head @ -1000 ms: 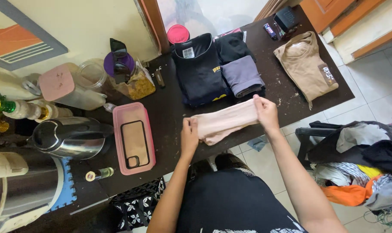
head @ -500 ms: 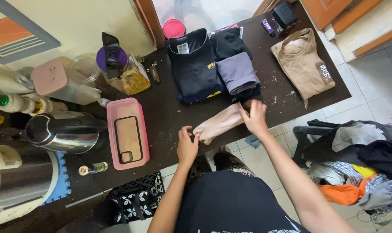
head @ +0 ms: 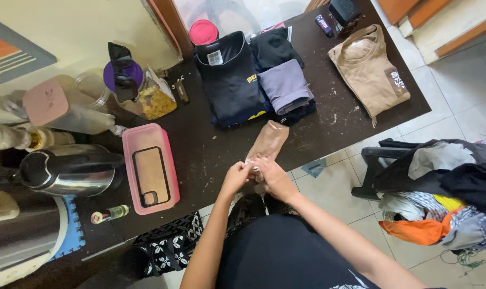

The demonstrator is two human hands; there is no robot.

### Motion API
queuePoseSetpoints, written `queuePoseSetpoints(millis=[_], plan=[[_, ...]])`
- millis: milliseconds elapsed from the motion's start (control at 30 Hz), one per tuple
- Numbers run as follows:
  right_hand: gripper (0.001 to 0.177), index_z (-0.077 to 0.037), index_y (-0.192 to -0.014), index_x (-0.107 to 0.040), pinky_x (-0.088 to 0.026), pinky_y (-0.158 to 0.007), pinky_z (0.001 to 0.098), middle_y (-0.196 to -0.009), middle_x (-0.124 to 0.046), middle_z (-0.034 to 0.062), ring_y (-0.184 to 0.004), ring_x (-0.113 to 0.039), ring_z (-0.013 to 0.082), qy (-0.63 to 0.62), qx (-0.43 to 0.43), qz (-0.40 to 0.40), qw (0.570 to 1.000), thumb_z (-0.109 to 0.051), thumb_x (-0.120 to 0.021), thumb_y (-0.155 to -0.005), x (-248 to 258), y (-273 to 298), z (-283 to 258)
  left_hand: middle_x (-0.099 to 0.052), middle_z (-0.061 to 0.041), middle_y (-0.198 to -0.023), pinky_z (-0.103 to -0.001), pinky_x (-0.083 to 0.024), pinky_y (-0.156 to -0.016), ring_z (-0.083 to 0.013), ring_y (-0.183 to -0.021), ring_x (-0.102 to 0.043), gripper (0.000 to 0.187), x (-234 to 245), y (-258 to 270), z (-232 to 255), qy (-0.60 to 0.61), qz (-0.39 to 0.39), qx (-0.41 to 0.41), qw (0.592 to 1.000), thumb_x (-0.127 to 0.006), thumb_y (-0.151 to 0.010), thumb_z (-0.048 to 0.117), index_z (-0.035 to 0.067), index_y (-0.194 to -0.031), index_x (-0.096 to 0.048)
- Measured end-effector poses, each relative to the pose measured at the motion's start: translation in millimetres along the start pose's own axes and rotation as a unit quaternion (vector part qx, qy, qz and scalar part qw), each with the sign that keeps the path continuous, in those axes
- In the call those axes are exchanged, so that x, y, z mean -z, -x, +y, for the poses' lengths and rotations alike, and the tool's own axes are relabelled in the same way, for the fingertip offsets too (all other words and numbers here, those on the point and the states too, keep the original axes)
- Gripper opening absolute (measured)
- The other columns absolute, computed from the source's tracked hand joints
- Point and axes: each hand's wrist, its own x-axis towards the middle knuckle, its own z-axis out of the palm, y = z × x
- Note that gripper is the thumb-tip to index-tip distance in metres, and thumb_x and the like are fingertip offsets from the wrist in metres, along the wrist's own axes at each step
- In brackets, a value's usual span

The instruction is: Fold various pieces of clothing and put them away in a drawer.

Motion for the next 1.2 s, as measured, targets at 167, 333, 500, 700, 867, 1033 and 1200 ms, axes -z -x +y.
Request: queuePoseSetpoints(millis=[167,333,500,700,867,1033,1200], plan=[[0.039,-0.002,-0.13,-0.059,-0.039,-0.119,0.0453,-0.135,-0.062,0.0177,-0.13,-0.057,0.0361,-0.138,-0.044,0.01,0.989,-0.006,-0.065,-0.092,0.8,3.2,18.8,-0.07,-0.014,-0.092,-0.028,-0.055,-0.069,-0.0172,-0.078,-0.065,0.038,-7.6,52.4,66.6,-0.103,-0.012,-0.161,0.981,-0.08,-0.086,0.033,0.003,-0.093,-0.059],[0.036,-0.005,-0.125,-0.062,-0.051,-0.101,0.0399,-0.133,-0.061,0.0171,-0.12,-0.061,0.0341,-0.172,-0.1,-0.045,0.979,-0.003,-0.064,-0.088,19.6,2.9,21.2,-0.058,-0.018,-0.112,-0.038,-0.048,-0.086,-0.0282,-0.104,-0.054,0.067,-7.4,89.0,115.0,-0.288,0.055,-0.432,0.853,-0.092,-0.062,0.029,0.0,-0.115,-0.062],[0.031,-0.003,-0.122,-0.064,-0.055,-0.089,0.0345,-0.107,-0.071,0.0133,-0.099,-0.068,0.0231,-0.311,-0.21,-0.008,0.927,-0.005,-0.067,-0.091,-26.4,20.7,81.5,-0.071,-0.009,-0.101,-0.037,-0.049,-0.086,-0.0283,-0.099,-0.056,0.035,-16.0,45.9,76.5,-0.291,-0.012,-0.372,0.881,-0.082,-0.084,0.027,0.008,-0.11,-0.069],[0.036,-0.006,-0.119,-0.047,-0.056,-0.08,0.0347,-0.103,-0.068,0.0109,-0.091,-0.072,0.0188,-0.263,-0.338,0.106,0.897,-0.016,-0.07,-0.094,9.5,-7.8,34.5,-0.074,-0.009,-0.079,-0.036,-0.054,-0.063,-0.0212,-0.067,-0.072,0.019,-25.4,9.4,39.6,-0.196,0.044,-0.28,0.939,-0.069,-0.097,0.022,0.004,-0.1,-0.065],[0.041,-0.011,-0.13,-0.054,-0.055,-0.095,0.0389,-0.13,-0.049,0.0102,-0.112,-0.061,0.0269,-0.039,-0.125,0.115,0.985,-0.012,-0.074,-0.093,18.1,1.1,23.8,-0.073,-0.013,-0.074,-0.04,-0.052,-0.062,-0.0279,-0.066,-0.07,0.024,-33.8,10.5,54.8,-0.241,0.081,-0.217,0.942,-0.071,-0.093,0.025,0.007,-0.105,-0.06],[0.069,-0.004,-0.131,-0.054,-0.047,-0.091,0.0493,-0.131,-0.048,0.0147,-0.11,-0.053,0.0387,0.025,-0.012,0.044,0.999,-0.023,-0.083,-0.072,58.9,-16.3,-13.3,-0.072,-0.013,-0.071,-0.039,-0.052,-0.063,-0.0251,-0.065,-0.07,0.029,-31.4,-16.2,39.2,-0.201,0.088,-0.179,0.959,-0.07,-0.092,0.024,0.008,-0.111,-0.055],[0.032,-0.008,-0.12,-0.064,-0.051,-0.096,0.0416,-0.122,-0.059,0.0088,-0.111,-0.057,0.0331,0.005,-0.062,0.045,0.997,-0.007,-0.069,-0.088,42.9,-12.8,1.8,-0.079,-0.001,-0.102,-0.028,-0.058,-0.078,-0.0084,-0.09,-0.073,0.028,-20.2,-55.2,-0.9,-0.028,-0.051,-0.247,0.967,-0.069,-0.099,0.028,0.006,-0.116,-0.071]])
